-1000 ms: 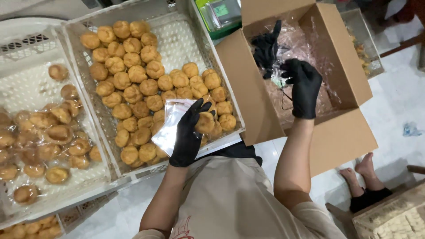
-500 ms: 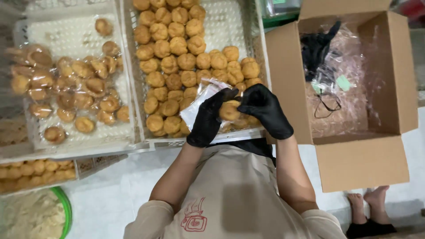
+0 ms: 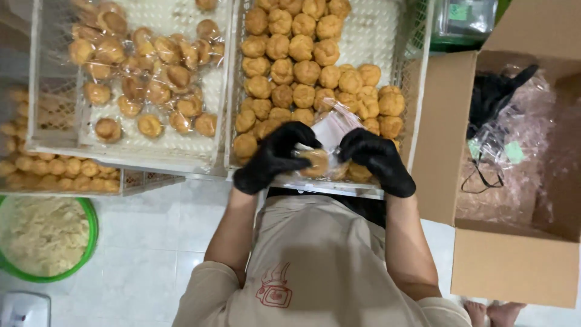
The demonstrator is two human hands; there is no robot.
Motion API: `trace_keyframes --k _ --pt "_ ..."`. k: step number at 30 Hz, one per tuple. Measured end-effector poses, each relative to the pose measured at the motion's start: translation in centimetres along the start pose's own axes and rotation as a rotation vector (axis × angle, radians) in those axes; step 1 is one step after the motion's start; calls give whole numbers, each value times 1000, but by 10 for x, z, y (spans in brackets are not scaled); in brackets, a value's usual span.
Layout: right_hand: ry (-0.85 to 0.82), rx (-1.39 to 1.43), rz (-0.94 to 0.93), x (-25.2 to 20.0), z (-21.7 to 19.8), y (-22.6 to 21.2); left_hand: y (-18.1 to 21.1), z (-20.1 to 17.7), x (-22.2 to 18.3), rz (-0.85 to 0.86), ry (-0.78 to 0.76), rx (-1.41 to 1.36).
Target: Picking up individual cream puffs from a tray and placing them into small plastic bags for packaging.
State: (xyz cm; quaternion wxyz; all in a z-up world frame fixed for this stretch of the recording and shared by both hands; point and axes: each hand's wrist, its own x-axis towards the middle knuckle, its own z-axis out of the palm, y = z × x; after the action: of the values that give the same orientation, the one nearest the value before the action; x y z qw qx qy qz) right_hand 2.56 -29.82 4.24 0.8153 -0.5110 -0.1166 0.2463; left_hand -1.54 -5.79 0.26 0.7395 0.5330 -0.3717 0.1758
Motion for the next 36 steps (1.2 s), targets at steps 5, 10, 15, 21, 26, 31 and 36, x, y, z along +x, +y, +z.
trace_keyframes --k 5,10,15,21,26,31,36 --pt "503 -503 134 32 -19 -13 32 -75 1 -610 996 -1043" --pt "423 -902 -1 75 -69 -8 -18 -14 25 -956 571 300" --pt "379 -1322 8 142 -135 31 -55 14 2 -889 192 1252" --pt "170 -1468 21 157 -143 42 -69 -3 -12 -841 252 1125" --pt "318 -1137 -247 145 -114 20 -58 -2 -14 -422 204 1177" --pt "197 -608 -28 68 -17 -20 -36 4 9 -734 395 836" --pt "65 -903 68 17 -8 10 -32 10 7 -869 475 798"
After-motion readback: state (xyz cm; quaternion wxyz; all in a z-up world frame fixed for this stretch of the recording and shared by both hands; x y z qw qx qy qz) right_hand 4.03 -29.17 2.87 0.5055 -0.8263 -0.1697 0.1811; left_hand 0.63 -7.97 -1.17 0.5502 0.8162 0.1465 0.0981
